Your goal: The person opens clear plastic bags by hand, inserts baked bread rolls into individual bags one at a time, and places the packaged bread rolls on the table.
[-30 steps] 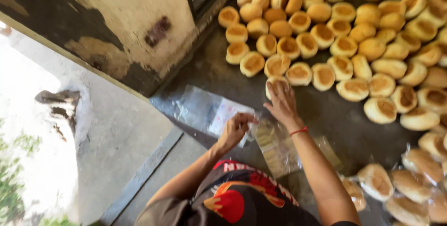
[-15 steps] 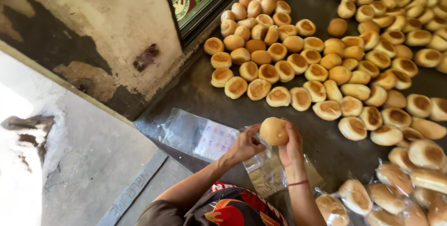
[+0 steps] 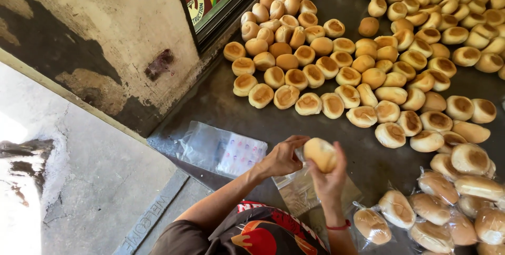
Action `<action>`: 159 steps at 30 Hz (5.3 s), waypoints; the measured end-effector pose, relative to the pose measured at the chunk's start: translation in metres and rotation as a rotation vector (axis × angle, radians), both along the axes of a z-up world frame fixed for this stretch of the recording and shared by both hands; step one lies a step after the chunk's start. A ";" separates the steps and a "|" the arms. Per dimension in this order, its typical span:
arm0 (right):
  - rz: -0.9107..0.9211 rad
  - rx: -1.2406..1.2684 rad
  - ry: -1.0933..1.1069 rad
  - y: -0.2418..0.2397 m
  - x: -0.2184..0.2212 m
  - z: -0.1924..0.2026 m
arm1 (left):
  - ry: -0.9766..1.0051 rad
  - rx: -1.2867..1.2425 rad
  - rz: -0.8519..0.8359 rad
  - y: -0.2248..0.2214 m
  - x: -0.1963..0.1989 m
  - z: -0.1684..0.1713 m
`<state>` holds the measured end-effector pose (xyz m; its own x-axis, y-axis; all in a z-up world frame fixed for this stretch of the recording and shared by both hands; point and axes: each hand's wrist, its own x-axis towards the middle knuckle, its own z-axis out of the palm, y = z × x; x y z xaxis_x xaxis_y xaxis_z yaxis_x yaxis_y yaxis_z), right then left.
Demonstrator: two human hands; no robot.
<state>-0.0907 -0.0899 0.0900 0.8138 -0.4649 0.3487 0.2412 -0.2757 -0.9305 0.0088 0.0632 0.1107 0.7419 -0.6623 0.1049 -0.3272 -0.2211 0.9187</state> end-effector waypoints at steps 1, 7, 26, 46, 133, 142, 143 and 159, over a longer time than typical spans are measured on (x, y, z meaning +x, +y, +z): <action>0.017 -0.197 0.008 0.001 0.000 0.001 | -0.092 -0.019 0.038 0.000 -0.002 0.000; 0.235 -0.696 0.368 0.003 -0.001 0.023 | -0.310 0.063 0.034 0.005 -0.022 -0.014; 0.347 -0.686 -0.045 -0.028 0.026 -0.005 | -0.348 -0.071 -0.221 0.004 -0.026 0.044; 0.560 0.697 -0.153 -0.053 -0.032 0.064 | 0.499 -0.532 -0.187 0.003 -0.007 0.033; 0.132 0.365 0.205 -0.080 0.011 -0.041 | 0.484 -0.127 -0.016 -0.046 0.017 -0.044; -0.083 -0.224 0.117 -0.076 0.005 -0.012 | -0.217 -0.177 0.089 -0.056 0.009 -0.030; -0.087 -0.244 0.110 -0.076 0.005 -0.011 | -0.034 -0.088 0.087 -0.056 0.009 -0.027; -0.351 -0.546 0.044 -0.056 0.001 0.008 | 0.553 -0.369 0.054 -0.074 0.004 -0.064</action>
